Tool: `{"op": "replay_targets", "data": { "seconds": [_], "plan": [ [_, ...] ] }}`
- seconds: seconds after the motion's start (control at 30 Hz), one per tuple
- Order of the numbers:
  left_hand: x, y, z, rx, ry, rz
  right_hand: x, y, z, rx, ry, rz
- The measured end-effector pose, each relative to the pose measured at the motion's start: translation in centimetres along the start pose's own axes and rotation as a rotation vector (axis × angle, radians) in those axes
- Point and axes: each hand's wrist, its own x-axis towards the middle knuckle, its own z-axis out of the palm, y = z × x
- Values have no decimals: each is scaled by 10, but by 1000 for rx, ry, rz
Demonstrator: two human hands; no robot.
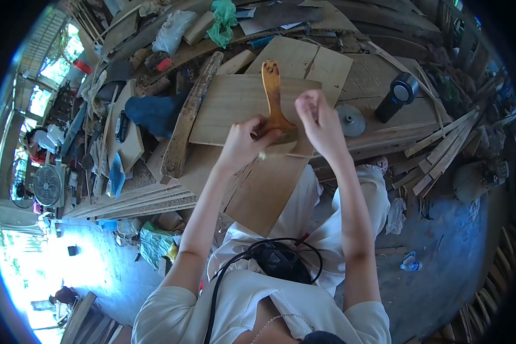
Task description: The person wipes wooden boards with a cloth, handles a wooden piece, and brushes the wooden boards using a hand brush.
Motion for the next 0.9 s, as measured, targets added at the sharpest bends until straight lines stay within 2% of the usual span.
{"op": "replay_targets", "data": {
  "seconds": [0.2, 0.3, 0.33, 0.37, 0.4, 0.43, 0.47, 0.5, 0.57, 0.63, 0.7, 0.77, 0.83, 0.9],
  "plan": [
    [-9, 10, 47, -218, 179, 172, 10, 29, -5, -67, 199, 45],
    [-7, -4, 31, -47, 295, 60, 10, 31, -5, -169, 149, 97],
    [-9, -11, 17, -7, 325, -44, 10, 33, -4, -201, 166, 67],
    [-11, -17, 0, 123, 378, -162, 10, 36, -3, -233, 184, 38],
    [-16, -28, -14, 177, 548, -18, 9, 38, -2, -265, 202, 9],
    [-22, -28, -32, 427, 604, -127, 9, 40, -1, -261, 200, 3],
    [-25, -38, -45, 518, 681, -185, 9, 41, -1, -257, 198, -4],
    [-30, -38, -54, 803, 755, -127, 8, 41, -1, -254, 193, -12],
    [-27, -34, -48, 806, 679, -333, 7, 40, -1, -282, 166, 15],
    [-22, -32, -18, 787, 639, -129, 8, 39, -1, -305, 155, 12],
    [-13, -10, 22, 892, 517, -77, 8, 41, -2, -324, 163, -18],
    [-10, 32, 52, 600, 378, 22, 6, 39, -3, -102, 176, 41],
    [-3, 48, 67, 252, 277, 120, 7, 41, -4, 150, 181, 135],
    [11, 40, 60, 170, 264, 72, 11, 51, -6, 434, 178, 266]
  ]
}}
